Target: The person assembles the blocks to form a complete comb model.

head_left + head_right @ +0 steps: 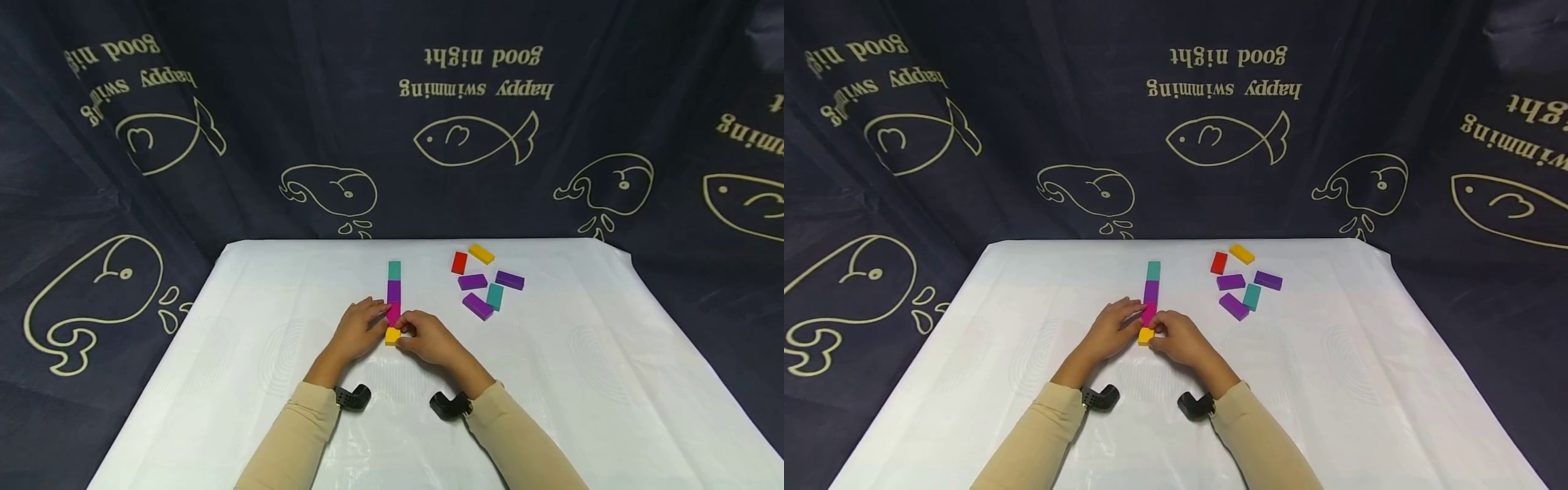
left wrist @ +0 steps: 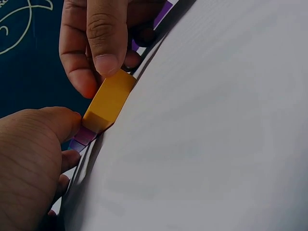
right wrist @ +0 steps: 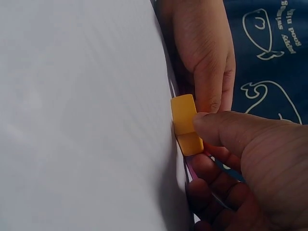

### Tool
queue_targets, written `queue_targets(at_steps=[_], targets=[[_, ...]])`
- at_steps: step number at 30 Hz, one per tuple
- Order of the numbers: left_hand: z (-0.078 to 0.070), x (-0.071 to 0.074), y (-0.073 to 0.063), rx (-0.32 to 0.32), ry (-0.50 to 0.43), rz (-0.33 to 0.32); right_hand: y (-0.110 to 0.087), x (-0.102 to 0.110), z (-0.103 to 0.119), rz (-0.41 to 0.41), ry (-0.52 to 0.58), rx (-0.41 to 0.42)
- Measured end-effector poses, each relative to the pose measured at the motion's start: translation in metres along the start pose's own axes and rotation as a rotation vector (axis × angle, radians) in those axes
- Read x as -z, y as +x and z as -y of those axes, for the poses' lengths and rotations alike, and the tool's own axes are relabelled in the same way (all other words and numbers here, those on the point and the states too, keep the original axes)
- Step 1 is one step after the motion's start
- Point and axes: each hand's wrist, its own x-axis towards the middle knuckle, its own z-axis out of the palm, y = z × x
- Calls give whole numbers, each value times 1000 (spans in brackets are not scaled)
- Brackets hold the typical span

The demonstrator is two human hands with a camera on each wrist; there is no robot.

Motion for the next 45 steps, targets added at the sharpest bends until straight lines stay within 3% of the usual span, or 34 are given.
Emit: queue_targets(at_steps=[10,14,22,34,45], targets=[[0,-1,0,-7,13,-4,2,1,-1,16,22,-34],[0,0,-1,2,17,2,2,8,0,-14,34,-32],[0,1,-1,15,2,21,-2,44,-10,-72,52,-59],[2,-2,-1,28,-8,37,-16,105,-54,-189,-20,-121],[2,-2,-1,38,1,40,-32,114,-77,-177,-118,-172]])
